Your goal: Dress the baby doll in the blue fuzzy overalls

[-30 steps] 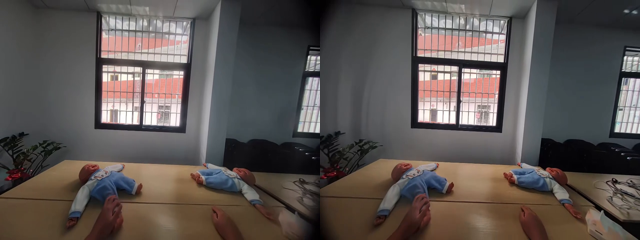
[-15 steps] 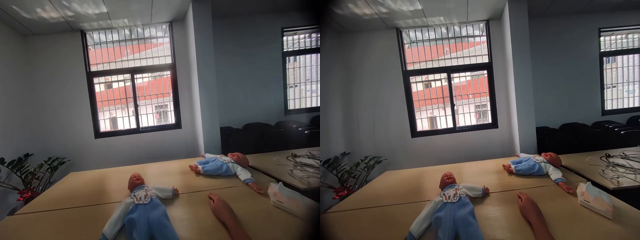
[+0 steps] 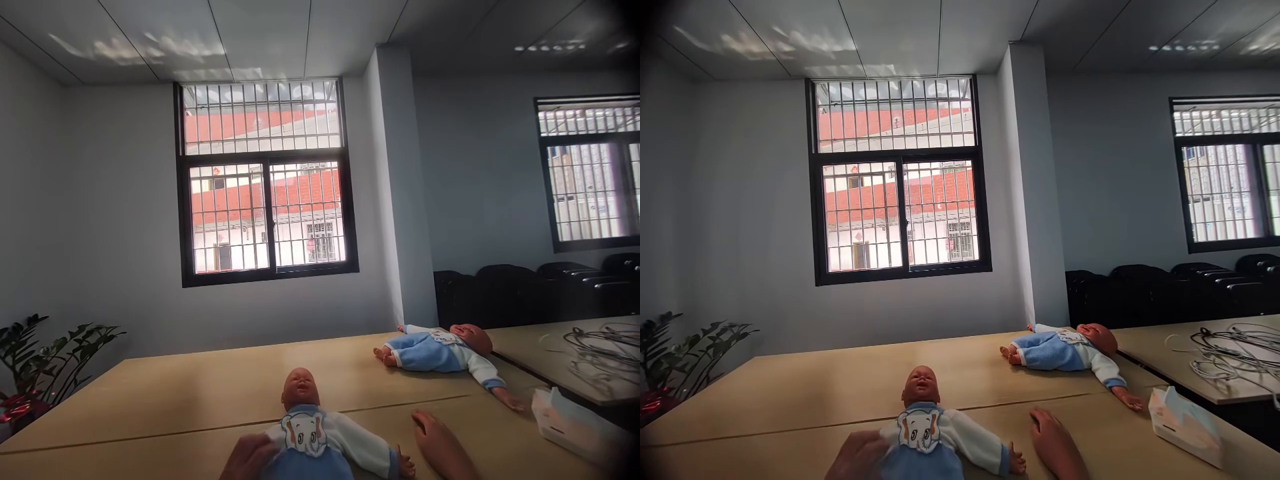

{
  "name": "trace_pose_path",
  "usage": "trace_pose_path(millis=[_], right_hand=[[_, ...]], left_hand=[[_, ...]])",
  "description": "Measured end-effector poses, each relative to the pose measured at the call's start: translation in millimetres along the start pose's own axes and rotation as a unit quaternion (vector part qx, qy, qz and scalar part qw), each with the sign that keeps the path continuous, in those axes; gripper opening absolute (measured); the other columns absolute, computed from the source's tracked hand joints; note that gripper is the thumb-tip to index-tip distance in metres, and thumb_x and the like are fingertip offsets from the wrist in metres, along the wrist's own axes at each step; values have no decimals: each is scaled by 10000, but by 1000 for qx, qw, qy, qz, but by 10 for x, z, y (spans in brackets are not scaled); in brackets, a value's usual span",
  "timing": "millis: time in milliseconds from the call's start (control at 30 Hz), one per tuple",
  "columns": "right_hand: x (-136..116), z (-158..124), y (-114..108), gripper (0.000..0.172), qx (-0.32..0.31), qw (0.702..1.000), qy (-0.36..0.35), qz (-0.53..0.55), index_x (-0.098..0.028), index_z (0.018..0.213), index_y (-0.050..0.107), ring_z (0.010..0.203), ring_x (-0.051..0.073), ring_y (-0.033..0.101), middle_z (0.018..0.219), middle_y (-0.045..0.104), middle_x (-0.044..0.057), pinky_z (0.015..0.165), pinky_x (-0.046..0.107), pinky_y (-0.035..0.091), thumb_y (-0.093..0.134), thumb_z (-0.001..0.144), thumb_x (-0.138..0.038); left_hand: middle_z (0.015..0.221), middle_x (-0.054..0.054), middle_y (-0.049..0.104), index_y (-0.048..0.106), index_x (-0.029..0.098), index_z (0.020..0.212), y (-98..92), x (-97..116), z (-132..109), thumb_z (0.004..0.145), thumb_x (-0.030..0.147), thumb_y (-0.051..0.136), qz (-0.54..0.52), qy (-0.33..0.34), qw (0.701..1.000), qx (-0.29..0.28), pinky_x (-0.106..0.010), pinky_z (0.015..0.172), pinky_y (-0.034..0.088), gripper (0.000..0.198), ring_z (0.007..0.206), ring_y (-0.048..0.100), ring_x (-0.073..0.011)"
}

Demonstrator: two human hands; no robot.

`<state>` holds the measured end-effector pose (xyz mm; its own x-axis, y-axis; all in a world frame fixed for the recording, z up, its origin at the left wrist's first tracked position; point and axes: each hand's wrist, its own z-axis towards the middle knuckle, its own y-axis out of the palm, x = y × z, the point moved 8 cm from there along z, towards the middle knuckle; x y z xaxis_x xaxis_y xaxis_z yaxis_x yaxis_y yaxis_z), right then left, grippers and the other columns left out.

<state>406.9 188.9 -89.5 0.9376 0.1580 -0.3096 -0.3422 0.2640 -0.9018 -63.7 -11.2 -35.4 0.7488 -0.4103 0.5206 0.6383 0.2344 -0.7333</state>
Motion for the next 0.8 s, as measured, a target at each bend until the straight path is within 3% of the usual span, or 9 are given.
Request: trace_pose_path(millis=[100, 167, 267, 367, 433, 500, 633, 700, 800], right_hand=[[6, -20, 4, 509, -1, 1000, 4, 5, -106, 1279, 752, 1363, 275, 608, 1434, 655, 168, 1182, 363, 435, 423, 897, -173], [34, -30, 1, 507, 1, 1000, 7, 17, -130, 1255, 763, 1351, 278, 616, 1421, 668, 156, 1180, 376, 439, 424, 883, -186], [39, -36, -87, 479, 19, 998, 16, 54, -211, 1170, 793, 1295, 298, 654, 1357, 713, 124, 1146, 415, 482, 429, 859, -230], [-281, -88, -355, 478, 85, 990, -7, 112, -244, 1139, 783, 1262, 315, 665, 1300, 737, 125, 1134, 453, 494, 390, 869, -270], [-817, -194, -556, 482, 136, 977, -66, 150, -214, 1177, 751, 1287, 330, 634, 1322, 711, 154, 1169, 488, 450, 362, 901, -288], [-1567, -337, -628, 445, 130, 963, -141, 190, -241, 1159, 732, 1257, 331, 632, 1276, 717, 152, 1141, 503, 461, 341, 960, -313], [-3274, -666, -311, 340, -90, 903, -345, 241, -289, 1210, 701, 1202, 283, 649, 1290, 712, 75, 1057, 394, 510, 479, 953, -286], [-3762, -683, -118, 369, -165, 889, -352, 243, -299, 1214, 685, 1156, 257, 673, 1261, 729, 38, 994, 335, 526, 503, 909, -196], [-4024, -553, 127, 401, -225, 895, -331, 199, -272, 1151, 704, 1088, 225, 697, 1209, 753, 7, 913, 272, 522, 480, 870, -94]], left_hand=[[1512, -114, 595, 617, 242, 1452, -7, -204, 368, 918, 439, 620, 2, -76, 997, 3, -458, 1239, 384, 569, 1430, 508, -331], [1501, -113, 613, 616, 226, 1451, 170, -320, 524, 923, 432, 579, -32, -104, 992, -59, -436, 1219, 395, 568, 1407, 536, -320], [1397, -78, 693, 668, 270, 1354, 459, -432, 609, 908, 441, 587, -86, -86, 983, -135, -399, 1145, 449, 484, 1303, 617, -306], [1297, -73, 728, 689, 245, 1241, 534, -591, 626, 892, 461, 599, -133, -92, 981, -104, -394, 1084, 473, 420, 1222, 643, -305], [1179, -73, 746, 698, 206, 1119, 528, -686, 627, 913, 503, 562, -165, -116, 976, -82, -389, 1033, 487, 387, 1141, 654, -292], [1077, -66, 742, 686, 178, 1031, 518, -729, 640, 921, 524, 542, -188, -135, 969, -80, -380, 982, 495, 390, 1061, 653, -270], [1069, -61, 722, 672, 162, 1070, 499, -679, 692, 879, 487, 637, -238, -121, 959, -94, -378, 973, 490, 378, 1039, 637, -249], [1139, -76, 711, 659, 170, 1185, 472, -629, 699, 858, 450, 692, -284, -87, 951, -88, -387, 1022, 474, 432, 1114, 622, -259], [1165, -81, 682, 598, 182, 1334, 435, -640, 651, 835, 356, 722, -316, -79, 941, -85, -386, 1020, 470, 543, 1118, 611, -250]])
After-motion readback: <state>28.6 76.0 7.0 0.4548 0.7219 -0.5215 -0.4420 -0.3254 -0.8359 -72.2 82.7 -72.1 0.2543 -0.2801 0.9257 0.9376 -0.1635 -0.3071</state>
